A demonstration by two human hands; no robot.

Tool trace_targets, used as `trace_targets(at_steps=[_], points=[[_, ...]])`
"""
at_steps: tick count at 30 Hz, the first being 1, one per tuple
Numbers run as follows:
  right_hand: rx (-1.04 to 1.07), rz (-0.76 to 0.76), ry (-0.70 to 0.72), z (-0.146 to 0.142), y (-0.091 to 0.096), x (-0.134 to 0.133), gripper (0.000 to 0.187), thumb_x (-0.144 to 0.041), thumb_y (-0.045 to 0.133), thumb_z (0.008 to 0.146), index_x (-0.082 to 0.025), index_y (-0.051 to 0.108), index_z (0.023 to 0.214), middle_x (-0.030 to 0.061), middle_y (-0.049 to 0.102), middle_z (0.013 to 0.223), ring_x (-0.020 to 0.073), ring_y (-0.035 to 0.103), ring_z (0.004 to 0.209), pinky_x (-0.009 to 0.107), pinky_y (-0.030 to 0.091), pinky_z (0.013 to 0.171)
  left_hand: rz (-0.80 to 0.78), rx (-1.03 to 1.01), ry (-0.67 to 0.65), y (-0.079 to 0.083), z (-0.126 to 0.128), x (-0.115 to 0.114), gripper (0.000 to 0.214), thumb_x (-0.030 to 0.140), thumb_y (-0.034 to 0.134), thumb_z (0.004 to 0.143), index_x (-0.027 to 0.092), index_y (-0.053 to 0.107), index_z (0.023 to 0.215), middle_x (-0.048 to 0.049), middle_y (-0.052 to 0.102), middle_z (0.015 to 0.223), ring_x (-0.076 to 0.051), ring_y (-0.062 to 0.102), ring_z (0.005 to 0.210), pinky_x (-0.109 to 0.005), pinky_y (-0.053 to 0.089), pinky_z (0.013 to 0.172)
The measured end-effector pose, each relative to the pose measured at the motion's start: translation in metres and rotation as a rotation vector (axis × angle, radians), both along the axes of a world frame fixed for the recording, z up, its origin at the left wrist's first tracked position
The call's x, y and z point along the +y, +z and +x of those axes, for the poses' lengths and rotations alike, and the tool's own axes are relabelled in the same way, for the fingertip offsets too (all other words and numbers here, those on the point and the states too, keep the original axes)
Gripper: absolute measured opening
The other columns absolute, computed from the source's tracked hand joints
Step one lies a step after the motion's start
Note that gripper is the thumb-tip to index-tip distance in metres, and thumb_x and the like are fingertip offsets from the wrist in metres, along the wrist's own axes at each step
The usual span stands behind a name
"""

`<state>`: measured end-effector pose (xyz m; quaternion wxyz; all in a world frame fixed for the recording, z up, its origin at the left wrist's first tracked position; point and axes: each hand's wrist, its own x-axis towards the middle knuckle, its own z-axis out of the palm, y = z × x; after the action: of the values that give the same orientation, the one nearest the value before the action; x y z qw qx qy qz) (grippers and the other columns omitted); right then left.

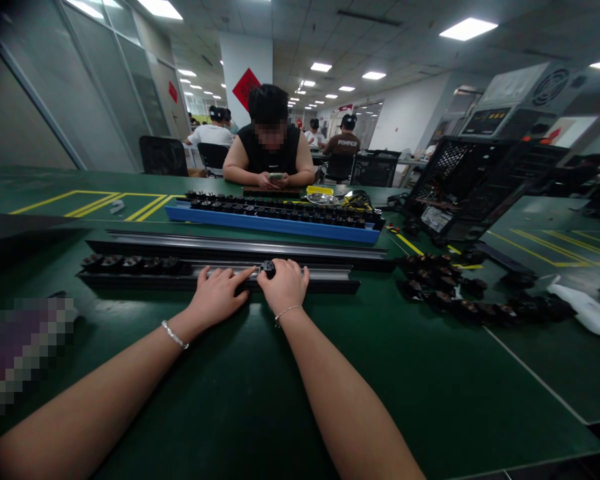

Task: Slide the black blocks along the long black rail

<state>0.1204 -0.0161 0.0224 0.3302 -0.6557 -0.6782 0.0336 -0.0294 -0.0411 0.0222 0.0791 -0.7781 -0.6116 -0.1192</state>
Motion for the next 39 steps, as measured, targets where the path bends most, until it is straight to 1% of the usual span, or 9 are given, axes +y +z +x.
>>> trace_targets(at_steps=[5, 8, 18, 25, 39], points=[[-0.022, 0.004, -0.043, 0.007, 0.001, 0.000, 0.026, -0.035, 0.049, 0.077, -0.023, 0.063, 0.095, 0.0067, 0.065, 0.102, 0.0242, 0.051, 0.105, 0.048, 0.022, 0.102, -0.029, -0.019, 0.010, 0.001, 0.000, 0.000, 0.050, 0.037, 0.043, 0.083, 0.035, 0.043, 0.133, -0.0069, 0.063, 0.103, -0.027, 0.053, 0.103, -0.052, 0.018, 0.103], [-0.021, 0.007, -0.046, 0.010, 0.000, 0.000, 0.025, -0.034, 0.049, 0.076, -0.023, 0.062, 0.094, 0.0071, 0.065, 0.101, 0.0245, 0.051, 0.105, 0.048, 0.022, 0.102, -0.035, -0.013, 0.013, 0.002, 0.000, 0.000, 0.050, 0.037, 0.043, 0.083, 0.035, 0.043, 0.134, -0.0064, 0.063, 0.103, -0.027, 0.053, 0.103, -0.052, 0.019, 0.103], [-0.020, 0.029, -0.055, 0.010, 0.000, 0.000, 0.024, -0.034, 0.050, 0.075, -0.022, 0.062, 0.092, 0.0065, 0.066, 0.101, 0.0244, 0.052, 0.104, 0.045, 0.023, 0.101, -0.006, 0.006, 0.011, 0.000, 0.000, 0.000, 0.049, 0.035, 0.043, 0.084, 0.035, 0.045, 0.133, -0.0060, 0.063, 0.102, -0.026, 0.054, 0.101, -0.051, 0.021, 0.103], [-0.037, -0.004, -0.061, 0.015, 0.004, -0.001, 0.022, -0.033, 0.048, 0.076, -0.021, 0.063, 0.088, 0.0082, 0.066, 0.097, 0.0246, 0.053, 0.099, 0.041, 0.030, 0.093, 0.005, 0.004, 0.000, -0.001, -0.001, 0.000, 0.049, 0.036, 0.043, 0.084, 0.035, 0.045, 0.133, -0.0059, 0.063, 0.100, -0.026, 0.054, 0.101, -0.051, 0.021, 0.102], [-0.058, -0.003, -0.097, 0.023, 0.004, 0.000, 0.021, -0.032, 0.048, 0.074, -0.019, 0.062, 0.083, 0.0072, 0.066, 0.091, 0.0225, 0.054, 0.093, 0.038, 0.032, 0.088, 0.003, 0.019, -0.003, 0.000, -0.001, 0.000, 0.049, 0.035, 0.042, 0.084, 0.035, 0.044, 0.133, -0.0051, 0.064, 0.100, -0.025, 0.054, 0.100, -0.050, 0.021, 0.102]])
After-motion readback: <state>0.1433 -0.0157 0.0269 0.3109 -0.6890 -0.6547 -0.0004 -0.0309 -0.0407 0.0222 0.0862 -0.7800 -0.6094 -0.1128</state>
